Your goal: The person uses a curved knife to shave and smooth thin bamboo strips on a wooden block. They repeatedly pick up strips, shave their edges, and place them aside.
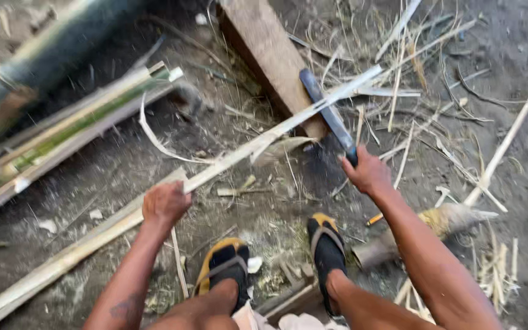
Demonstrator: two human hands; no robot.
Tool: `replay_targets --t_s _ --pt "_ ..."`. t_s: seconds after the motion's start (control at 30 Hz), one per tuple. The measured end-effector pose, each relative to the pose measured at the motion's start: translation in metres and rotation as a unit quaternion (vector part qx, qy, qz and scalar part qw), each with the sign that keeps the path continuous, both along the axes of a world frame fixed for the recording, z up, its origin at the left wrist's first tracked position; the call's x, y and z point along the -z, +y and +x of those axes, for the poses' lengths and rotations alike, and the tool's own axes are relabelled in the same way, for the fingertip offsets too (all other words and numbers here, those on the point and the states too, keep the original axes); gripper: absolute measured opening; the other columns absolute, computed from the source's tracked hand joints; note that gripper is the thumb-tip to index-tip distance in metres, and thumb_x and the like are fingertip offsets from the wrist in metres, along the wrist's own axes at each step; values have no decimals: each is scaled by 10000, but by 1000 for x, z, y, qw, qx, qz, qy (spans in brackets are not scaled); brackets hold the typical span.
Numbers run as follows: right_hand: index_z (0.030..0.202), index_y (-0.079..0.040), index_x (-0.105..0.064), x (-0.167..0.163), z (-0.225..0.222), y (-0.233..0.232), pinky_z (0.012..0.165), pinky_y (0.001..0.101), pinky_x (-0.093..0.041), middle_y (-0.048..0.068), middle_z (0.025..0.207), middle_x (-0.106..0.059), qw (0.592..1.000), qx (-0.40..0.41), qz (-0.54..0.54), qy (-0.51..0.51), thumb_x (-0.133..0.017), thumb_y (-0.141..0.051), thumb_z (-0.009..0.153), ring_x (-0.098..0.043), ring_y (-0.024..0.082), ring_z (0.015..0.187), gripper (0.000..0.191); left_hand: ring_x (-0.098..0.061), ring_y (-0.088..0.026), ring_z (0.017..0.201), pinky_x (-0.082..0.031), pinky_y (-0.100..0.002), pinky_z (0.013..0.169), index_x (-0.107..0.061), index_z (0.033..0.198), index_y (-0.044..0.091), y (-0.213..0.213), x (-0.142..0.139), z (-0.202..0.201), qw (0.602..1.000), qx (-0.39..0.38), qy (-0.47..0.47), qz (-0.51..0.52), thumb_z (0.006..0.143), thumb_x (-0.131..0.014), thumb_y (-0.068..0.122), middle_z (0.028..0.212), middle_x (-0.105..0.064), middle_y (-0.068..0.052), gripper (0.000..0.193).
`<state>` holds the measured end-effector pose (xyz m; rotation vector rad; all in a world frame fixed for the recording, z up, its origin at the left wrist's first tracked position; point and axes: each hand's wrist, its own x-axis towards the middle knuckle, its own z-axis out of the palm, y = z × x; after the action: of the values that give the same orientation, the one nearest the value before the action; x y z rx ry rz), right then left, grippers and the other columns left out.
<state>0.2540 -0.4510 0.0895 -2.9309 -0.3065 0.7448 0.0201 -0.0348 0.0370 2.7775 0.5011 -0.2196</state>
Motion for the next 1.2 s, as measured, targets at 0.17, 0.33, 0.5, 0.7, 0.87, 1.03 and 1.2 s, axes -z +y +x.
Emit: replay_targets --t_s 0.17,0.33,0.5,0.7,0.87,1.03,1.2 --pt "1149 -84 -511 20 -43 12 729 510 -592 209 880 -727 992 -62 61 93 -534 -611 933 -744 407 805 570 -646 -219 532 -542 -394 471 -737 778 93 -3 34 3 988 -37 148 -14 897 -624 237 619 -677 -99 218" --pt "1098 -119 -551 17 -33 7 729 524 -576 166 937 -754 989 -130 64 29 -552 -563 906 -740 402 852 484 -671 -281 559 -555 -455 533 -704 784 69 23 35 -27 991 -15 130 8 901 -642 319 658 -687 -156 283" --pt "1130 -129 -554 7 -3 -20 738 584 -537 244 884 -716 999 -35 -10 -31 -570 -617 939 -698 477 859 524 -701 -395 769 -564 -542 740 -706 890 95 25 41 -40 997 -26 69 17 803 -696 401 818 -716 -207 318" --pt "1147 -85 -500 32 -58 18 729 595 -537 265 829 -710 1000 -4 23 21 -533 -619 965 -701 484 814 565 -687 -437 834 -541 -553 701 -703 1103 52 -48 38 60 993 -54 26 -104 876 -728 474 980 -713 -239 480" --pt "1071 -128 -512 18 -30 14 655 566 -566 222 856 -710 981 -196 -2 -7 -564 -634 900 -713 450 770 536 -710 -352 800 -570 -493 746 -752 908 130 -53 28 54 980 -62 -42 -183 878 -655 409 852 -742 -154 296" --pt "1098 -138 -503 14 -24 12 675 542 -577 203 816 -725 999 -45 -22 12 -536 -645 961 -735 418 767 527 -693 -306 690 -571 -485 659 -728 882 140 -25 29 15 984 -96 28 -145 905 -613 341 760 -717 -127 233" --pt "1054 -156 -509 19 -40 24 645 486 -590 139 832 -730 970 -205 -20 127 -508 -641 936 -755 366 767 499 -716 -298 648 -575 -490 636 -722 915 116 -5 25 11 973 -108 105 -174 888 -625 338 750 -725 -136 244"
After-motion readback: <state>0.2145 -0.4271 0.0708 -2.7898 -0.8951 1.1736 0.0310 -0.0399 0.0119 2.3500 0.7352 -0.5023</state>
